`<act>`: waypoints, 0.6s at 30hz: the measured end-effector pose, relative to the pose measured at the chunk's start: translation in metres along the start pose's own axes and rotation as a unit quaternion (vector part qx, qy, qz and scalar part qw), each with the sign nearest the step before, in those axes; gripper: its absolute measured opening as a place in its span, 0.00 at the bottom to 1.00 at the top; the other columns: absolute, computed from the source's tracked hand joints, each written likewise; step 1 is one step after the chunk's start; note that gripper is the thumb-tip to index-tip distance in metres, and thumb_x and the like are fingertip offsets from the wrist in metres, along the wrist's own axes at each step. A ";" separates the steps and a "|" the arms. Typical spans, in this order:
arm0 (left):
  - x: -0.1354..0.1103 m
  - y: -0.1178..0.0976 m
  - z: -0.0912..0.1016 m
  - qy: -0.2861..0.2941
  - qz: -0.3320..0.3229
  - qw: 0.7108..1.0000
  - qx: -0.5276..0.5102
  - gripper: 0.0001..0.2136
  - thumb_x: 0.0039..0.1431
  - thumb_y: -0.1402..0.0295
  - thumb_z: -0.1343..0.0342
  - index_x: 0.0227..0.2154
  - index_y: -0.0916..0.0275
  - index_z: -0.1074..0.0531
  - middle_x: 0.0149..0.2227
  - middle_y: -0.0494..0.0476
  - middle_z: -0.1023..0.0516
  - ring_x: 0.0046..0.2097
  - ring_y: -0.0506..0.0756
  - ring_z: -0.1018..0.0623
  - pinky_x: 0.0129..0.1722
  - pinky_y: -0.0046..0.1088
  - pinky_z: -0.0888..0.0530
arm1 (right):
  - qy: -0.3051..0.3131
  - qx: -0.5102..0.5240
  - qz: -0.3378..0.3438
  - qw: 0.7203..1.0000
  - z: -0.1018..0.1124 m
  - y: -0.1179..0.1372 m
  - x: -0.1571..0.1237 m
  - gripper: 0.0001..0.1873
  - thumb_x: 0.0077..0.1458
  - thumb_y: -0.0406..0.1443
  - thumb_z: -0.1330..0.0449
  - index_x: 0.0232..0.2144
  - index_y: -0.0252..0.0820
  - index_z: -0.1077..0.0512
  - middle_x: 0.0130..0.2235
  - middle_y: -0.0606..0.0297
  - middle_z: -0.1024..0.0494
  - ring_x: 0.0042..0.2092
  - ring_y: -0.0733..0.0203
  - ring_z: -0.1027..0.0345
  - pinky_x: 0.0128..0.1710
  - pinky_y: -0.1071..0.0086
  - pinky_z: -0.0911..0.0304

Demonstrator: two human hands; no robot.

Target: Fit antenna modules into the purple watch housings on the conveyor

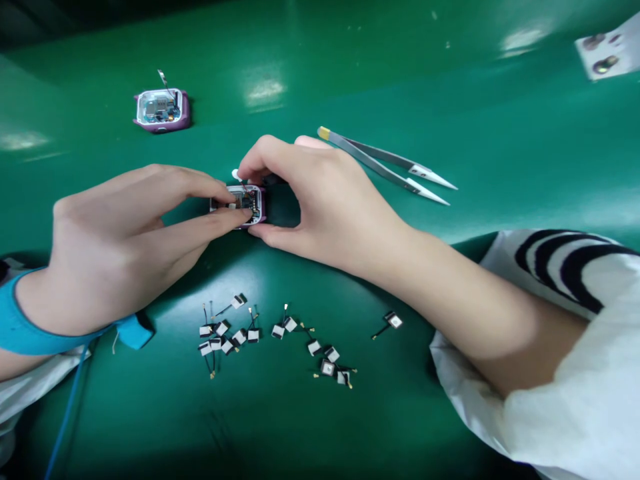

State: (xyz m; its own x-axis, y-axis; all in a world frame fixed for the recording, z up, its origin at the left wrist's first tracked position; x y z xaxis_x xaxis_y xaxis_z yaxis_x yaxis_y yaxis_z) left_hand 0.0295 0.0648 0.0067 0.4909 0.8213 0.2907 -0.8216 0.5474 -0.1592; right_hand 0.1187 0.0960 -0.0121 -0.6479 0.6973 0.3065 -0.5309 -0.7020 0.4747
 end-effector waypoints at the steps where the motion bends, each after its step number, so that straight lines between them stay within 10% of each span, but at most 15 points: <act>1: -0.001 -0.001 0.001 -0.011 -0.005 1.000 0.001 0.04 0.56 0.71 0.50 0.30 0.63 0.30 0.28 0.52 0.27 0.32 0.50 0.27 0.27 0.26 0.34 | 0.001 0.000 0.000 1.000 0.000 0.000 0.000 0.16 0.44 0.39 0.39 0.37 0.43 0.35 0.36 0.69 0.26 0.34 0.64 0.34 0.35 0.68 0.36; 18: -0.002 -0.007 0.005 -0.049 -0.035 0.998 0.003 0.05 0.56 0.72 0.48 0.33 0.67 0.29 0.27 0.52 0.25 0.25 0.46 0.30 0.22 0.24 0.37 | -0.039 0.059 0.022 0.997 0.015 -0.006 -0.004 0.12 0.58 0.35 0.55 0.37 0.42 0.32 0.38 0.62 0.30 0.43 0.64 0.37 0.43 0.66 0.38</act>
State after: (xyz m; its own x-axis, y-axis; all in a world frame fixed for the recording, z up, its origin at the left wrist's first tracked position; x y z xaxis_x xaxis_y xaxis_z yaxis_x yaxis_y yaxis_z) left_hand 0.0330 0.0583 0.0121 0.5164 0.7613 0.3921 -0.7884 0.6014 -0.1294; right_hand 0.1323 0.0995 -0.0041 -0.6221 0.6787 0.3902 -0.4324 -0.7134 0.5514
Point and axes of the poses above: each hand's wrist, its own x-axis towards the middle knuckle, its own z-axis out of the back of the hand, y = z × x, the point moved 8 cm from there along x, towards the middle knuckle
